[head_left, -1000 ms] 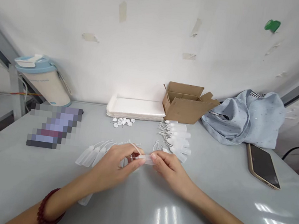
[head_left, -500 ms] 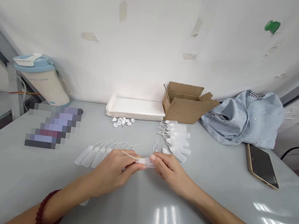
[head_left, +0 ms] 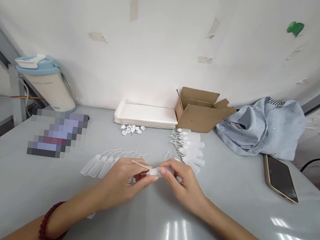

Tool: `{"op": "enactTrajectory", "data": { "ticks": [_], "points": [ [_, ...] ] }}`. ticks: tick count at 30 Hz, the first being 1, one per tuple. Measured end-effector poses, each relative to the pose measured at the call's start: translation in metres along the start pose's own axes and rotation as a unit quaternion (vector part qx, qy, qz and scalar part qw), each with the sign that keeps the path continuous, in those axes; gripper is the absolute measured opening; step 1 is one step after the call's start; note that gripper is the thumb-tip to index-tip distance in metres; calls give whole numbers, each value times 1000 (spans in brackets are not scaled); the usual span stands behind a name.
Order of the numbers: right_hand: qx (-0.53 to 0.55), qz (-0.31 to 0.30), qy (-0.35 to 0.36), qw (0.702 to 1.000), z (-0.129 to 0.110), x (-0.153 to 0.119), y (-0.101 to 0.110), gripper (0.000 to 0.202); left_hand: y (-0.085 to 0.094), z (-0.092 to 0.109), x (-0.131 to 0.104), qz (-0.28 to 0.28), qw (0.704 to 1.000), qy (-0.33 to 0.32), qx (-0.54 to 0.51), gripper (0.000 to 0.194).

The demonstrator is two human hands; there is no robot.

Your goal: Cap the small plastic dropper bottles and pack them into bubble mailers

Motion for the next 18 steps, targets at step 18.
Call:
{"op": "enactTrajectory", "data": {
  "ticks": [18],
  "points": [
    [-52,-29,65,996,-4,-2,-4,30,-6,-3,-3,-23,997,-40,56,40]
  ]
}}
Point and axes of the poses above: each hand's wrist, its own x-axis towards the middle knuckle, its own y-axis out of the back of the hand, z = x × y, the point moved 4 cm from there along x, towards the middle knuckle, and after that the axes turned 14 degrees about -x, right-handed, at the moved point
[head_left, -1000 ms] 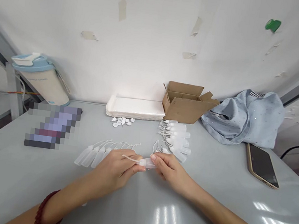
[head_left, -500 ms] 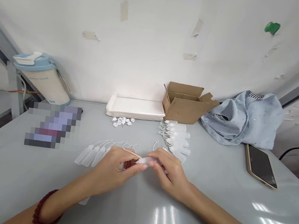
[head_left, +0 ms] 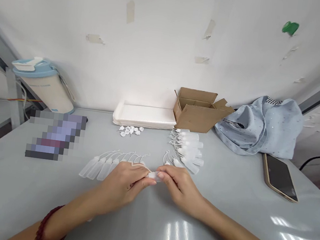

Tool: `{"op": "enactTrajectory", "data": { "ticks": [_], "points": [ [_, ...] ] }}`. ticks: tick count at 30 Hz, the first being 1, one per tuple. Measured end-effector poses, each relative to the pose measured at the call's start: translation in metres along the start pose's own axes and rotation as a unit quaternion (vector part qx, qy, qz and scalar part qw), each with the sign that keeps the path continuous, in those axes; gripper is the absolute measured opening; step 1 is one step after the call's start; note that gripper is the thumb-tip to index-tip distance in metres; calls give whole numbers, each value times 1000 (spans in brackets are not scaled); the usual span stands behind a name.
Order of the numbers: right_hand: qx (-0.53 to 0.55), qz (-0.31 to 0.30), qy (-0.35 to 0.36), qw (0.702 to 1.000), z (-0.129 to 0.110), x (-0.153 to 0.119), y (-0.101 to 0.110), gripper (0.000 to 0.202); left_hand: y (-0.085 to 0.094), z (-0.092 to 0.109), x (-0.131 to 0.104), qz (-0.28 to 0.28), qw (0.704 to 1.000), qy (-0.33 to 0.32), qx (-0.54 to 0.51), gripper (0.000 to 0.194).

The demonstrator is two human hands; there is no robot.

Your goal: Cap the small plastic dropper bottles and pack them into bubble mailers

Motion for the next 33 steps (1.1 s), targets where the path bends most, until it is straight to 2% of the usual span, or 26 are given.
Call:
{"op": "enactTrajectory", "data": {
  "ticks": [3,5,9,12,14,17,19,22,29,33],
  "points": [
    [33,-44,-38,998,3,2,0,35,-3,2,-1,5,998,-32,44,37],
    [34,-50,-54,997,5,3,1,36,-5,1,-1,17,997,-41,61,35],
    [-37,5,-47,998,6,3,6,30,-1,-7,3,34,998,4,55,29],
    [-137,86,-31,986,13,3,15,25,14,-23,8,40,994,89,43,23],
    [-207,124,-30,970,21,4,20,24,30,-40,8,68,983,159,67,25],
    [-301,152,-45,940,33,7,26,21,55,-65,4,127,962,195,143,30],
    [-339,161,-69,924,38,9,30,18,65,-80,0,132,954,201,178,32],
    [-378,139,-122,907,39,9,33,12,70,-96,-4,111,955,201,188,33],
    [-472,9,-205,857,36,6,32,8,64,-109,-6,46,964,172,199,36],
    [-493,8,-220,842,38,5,33,14,64,-111,-4,39,964,178,193,35]
  ]
}}
Point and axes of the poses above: each hand's wrist, its own x-axis towards the middle knuckle, its own y-axis out of the back of the hand, z = x × y, the point moved 4 cm from there along x, towards the middle knuckle, and after that the axes turned 14 degrees about -x, right-handed, at the moved point
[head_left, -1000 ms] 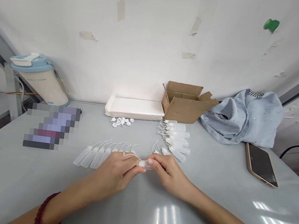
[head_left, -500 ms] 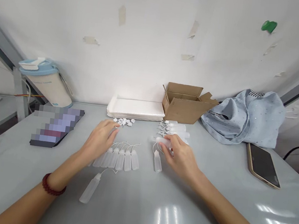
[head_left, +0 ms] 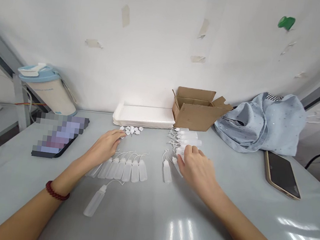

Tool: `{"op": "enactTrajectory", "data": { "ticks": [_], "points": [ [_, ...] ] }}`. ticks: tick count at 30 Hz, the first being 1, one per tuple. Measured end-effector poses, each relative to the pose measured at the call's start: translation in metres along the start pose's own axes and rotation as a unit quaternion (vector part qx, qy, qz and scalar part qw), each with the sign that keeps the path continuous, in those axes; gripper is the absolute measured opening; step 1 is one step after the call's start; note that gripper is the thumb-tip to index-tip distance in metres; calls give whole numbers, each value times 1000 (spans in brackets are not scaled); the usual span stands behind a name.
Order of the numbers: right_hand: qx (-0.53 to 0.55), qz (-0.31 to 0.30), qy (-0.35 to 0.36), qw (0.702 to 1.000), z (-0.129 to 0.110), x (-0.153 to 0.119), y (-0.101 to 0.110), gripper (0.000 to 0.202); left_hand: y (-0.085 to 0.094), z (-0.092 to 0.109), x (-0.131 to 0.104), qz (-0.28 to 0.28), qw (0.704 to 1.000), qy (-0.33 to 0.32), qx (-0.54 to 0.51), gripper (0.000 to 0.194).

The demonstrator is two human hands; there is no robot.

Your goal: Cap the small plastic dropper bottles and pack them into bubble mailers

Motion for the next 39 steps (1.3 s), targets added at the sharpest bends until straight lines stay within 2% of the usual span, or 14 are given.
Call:
{"op": "enactTrajectory", "data": {
  "ticks": [3,5,7,10,13,21,28,33,39],
  "points": [
    [21,54,14,998,-1,1,1,16,1,2,0,-5,1000,14,-4,34],
    [74,112,80,988,-8,-2,4,13,2,5,0,-9,1000,26,-6,34],
    [145,154,181,960,-20,-8,8,15,2,8,0,-14,999,35,-9,33],
    [196,160,308,917,-42,-24,8,24,2,13,-1,-15,999,43,-14,31],
    [169,148,357,907,-60,-37,4,37,2,20,-3,0,999,44,-25,31],
    [137,134,338,922,-69,-37,-3,26,5,54,-11,47,997,-4,-66,25],
    [96,140,310,935,-70,-35,-5,22,3,68,-16,32,993,-35,-106,24],
    [83,143,262,951,-66,-33,-4,33,2,71,-17,26,991,-16,-134,23],
    [118,157,212,957,-59,-28,-6,12,6,81,-19,9,982,18,-185,22]
  ]
}}
Point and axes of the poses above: each hand's wrist, its own x-axis towards the middle knuckle, its own y-axis out of the back of the hand, z = x × y, the point moved 4 cm from there along x, towards the middle knuckle, and after that the axes turned 14 degrees about -x, right-handed, at the moved point
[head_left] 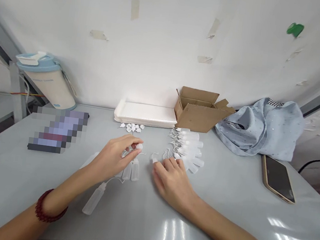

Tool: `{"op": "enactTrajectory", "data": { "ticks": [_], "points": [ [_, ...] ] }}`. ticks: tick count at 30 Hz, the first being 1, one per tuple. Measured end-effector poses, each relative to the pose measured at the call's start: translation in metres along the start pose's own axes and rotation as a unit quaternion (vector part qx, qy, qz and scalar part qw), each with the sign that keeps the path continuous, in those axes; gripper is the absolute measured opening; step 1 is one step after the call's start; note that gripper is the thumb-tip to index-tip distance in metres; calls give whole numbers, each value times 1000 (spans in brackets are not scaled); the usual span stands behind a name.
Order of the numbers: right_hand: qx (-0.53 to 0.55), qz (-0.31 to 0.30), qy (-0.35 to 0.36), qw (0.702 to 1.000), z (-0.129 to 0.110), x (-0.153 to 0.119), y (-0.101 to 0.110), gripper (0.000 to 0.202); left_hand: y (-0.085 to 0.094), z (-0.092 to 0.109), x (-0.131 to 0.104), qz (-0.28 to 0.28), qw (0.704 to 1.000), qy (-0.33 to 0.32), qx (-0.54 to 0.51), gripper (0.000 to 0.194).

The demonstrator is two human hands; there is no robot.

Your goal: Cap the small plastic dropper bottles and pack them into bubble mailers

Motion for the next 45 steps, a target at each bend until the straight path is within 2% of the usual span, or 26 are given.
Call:
{"op": "enactTrajectory", "data": {
  "ticks": [3,6,9,12,17,25,31,34,40,42,45],
  "points": [
    [89,43,-40,994,9,1,6,11,1,4,-1,-32,998,40,-44,24],
    [213,69,-94,970,20,2,12,6,-1,6,-3,-83,989,78,-95,27],
    [334,42,-130,933,25,2,14,6,-6,6,-5,-117,977,108,-144,27],
    [409,4,-132,903,24,3,15,14,-9,7,-5,-108,966,126,-199,28],
    [431,-46,-115,894,20,3,17,24,-8,9,-5,-83,956,121,-253,19],
    [434,-49,-61,897,15,3,21,24,-12,13,-8,-124,950,97,-271,19],
    [451,-57,-69,888,12,2,19,24,-17,13,-10,-126,956,95,-249,18],
    [502,-87,-103,854,12,0,16,25,-18,12,-9,-111,961,84,-239,16],
    [663,-143,-151,719,11,1,9,29,-18,14,-8,-123,962,44,-241,17],
    [682,-149,-153,699,11,2,9,31,-17,15,-9,-124,959,43,-251,17],
    [681,-146,-153,701,10,2,12,30,-15,17,-9,-126,954,54,-265,17]
  ]
}}
Point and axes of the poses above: each hand's wrist, its own x-axis towards the middle knuckle, its own y-axis out of the back of the hand, z = x × y, the point moved 4 cm from there along x, towards the middle knuckle, and after that the axes turned 14 degrees about -x, right-handed, at the moved point
